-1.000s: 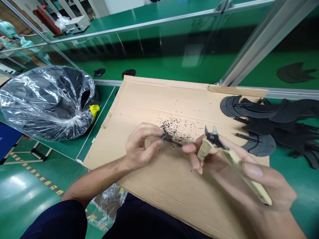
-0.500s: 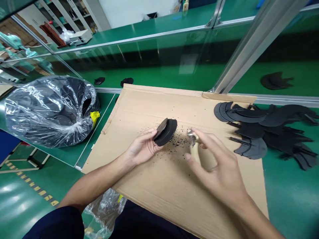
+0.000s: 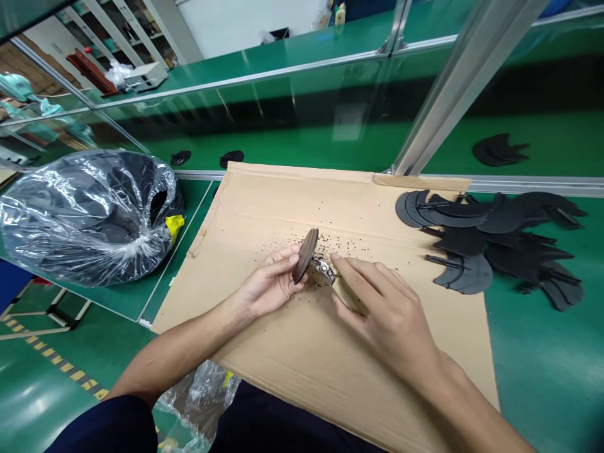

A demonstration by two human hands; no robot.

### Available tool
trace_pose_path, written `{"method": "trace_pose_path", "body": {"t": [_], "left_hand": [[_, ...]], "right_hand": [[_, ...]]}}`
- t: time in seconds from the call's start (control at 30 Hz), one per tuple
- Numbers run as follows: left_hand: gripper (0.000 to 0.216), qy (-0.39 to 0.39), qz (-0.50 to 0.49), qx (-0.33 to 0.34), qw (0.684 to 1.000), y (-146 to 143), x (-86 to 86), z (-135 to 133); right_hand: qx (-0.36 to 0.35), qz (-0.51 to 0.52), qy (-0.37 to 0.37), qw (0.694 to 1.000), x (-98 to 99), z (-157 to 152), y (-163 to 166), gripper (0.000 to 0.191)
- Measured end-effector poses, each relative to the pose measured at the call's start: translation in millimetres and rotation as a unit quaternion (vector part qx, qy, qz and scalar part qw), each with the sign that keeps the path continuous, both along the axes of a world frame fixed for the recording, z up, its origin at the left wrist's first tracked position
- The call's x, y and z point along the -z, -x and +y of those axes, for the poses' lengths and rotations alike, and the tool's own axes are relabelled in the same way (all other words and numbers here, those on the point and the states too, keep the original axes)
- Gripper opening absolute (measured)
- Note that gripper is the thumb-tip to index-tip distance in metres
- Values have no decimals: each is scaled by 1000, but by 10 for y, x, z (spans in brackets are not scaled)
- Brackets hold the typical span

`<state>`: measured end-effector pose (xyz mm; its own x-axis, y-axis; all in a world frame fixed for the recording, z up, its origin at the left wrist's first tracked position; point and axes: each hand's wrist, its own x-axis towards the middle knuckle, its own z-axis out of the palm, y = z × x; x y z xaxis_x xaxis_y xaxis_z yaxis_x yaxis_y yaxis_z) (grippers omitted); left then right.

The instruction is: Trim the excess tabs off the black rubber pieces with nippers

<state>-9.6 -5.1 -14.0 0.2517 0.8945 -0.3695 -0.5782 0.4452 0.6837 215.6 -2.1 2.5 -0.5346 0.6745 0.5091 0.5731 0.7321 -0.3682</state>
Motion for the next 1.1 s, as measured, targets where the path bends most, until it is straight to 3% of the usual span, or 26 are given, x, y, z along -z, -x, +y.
{"method": "trace_pose_path", "body": {"t": [0.43, 0.73, 1.1], "left_hand": [[26, 39, -23, -2, 999, -9, -80, 28], [22, 36, -25, -3, 999, 10, -14, 20], [22, 14, -12, -4, 1000, -25, -18, 20]], "right_hand": [[-6, -16, -17, 1000, 19, 0, -14, 42], [1, -43, -48, 998, -4, 5, -4, 43], [-22, -24, 3, 999, -9, -20, -31, 40]]}}
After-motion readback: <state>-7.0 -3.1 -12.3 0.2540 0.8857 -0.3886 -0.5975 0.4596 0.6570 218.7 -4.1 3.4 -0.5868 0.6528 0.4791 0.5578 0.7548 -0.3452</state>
